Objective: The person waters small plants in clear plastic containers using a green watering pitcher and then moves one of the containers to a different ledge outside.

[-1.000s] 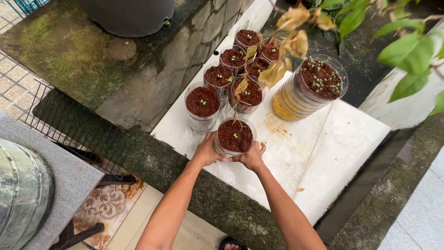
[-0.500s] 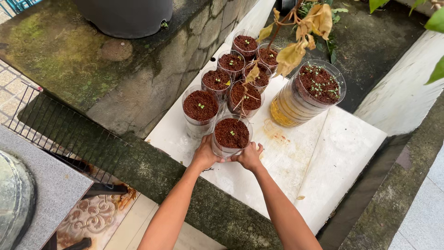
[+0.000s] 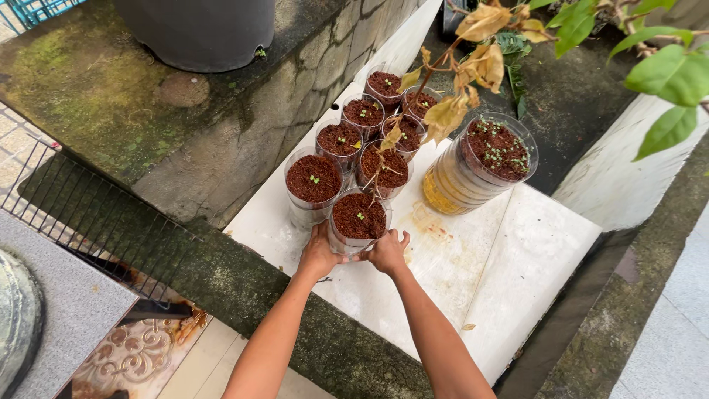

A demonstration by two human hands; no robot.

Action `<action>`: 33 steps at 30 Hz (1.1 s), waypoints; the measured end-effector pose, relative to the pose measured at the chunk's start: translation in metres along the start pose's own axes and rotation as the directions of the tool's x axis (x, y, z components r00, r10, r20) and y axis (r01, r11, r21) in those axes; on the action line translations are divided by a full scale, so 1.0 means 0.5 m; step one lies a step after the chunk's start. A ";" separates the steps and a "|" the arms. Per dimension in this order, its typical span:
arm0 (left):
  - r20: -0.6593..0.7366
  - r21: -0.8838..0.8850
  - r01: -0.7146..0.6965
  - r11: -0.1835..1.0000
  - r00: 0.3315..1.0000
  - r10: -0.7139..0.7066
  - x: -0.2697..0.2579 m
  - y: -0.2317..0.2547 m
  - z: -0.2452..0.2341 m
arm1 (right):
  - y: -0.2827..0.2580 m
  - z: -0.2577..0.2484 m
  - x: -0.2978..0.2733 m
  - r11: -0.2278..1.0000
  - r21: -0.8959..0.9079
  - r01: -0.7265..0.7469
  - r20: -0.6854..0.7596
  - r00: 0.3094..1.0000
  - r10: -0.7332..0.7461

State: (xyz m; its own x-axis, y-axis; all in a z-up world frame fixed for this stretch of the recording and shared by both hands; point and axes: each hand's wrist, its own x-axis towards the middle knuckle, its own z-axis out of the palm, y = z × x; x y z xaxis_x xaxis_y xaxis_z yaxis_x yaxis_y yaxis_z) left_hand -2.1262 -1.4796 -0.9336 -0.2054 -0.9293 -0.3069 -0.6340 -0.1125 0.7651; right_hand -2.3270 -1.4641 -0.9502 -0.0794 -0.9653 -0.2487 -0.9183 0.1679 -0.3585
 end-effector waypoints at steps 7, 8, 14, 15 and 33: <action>-0.059 0.002 0.060 0.998 0.996 -0.060 -0.015 0.006 0.028 | -0.025 -0.018 -0.020 0.998 -0.052 -0.026 -0.066 0.998 0.023; -0.060 0.007 0.092 0.996 0.994 -0.091 -0.018 0.010 0.029 | -0.021 -0.014 -0.022 0.997 -0.069 -0.031 -0.075 0.997 0.026; 0.050 0.166 0.201 0.965 0.976 -0.212 -0.073 0.041 0.005 | 0.130 -0.008 0.047 0.966 0.245 -0.089 -0.291 0.943 0.161; 0.029 0.197 0.162 0.967 0.985 -0.171 -0.094 0.040 0.001 | 0.179 -0.028 0.060 0.921 0.383 -0.076 -0.430 0.868 0.250; -0.103 0.352 -0.083 0.932 0.987 0.126 -0.164 0.039 0.017 | 0.542 -0.373 0.166 0.438 0.899 -0.021 -0.325 0.638 0.698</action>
State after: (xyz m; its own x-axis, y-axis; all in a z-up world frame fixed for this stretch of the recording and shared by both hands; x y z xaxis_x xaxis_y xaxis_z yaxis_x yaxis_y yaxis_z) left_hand -2.1282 -1.4024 -0.8982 -0.2056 -0.9674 -0.1475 -0.8365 0.0955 0.5396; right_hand -2.6548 -1.5360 -0.9000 -0.8175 -0.5640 -0.1167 -0.0518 0.2738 -0.9604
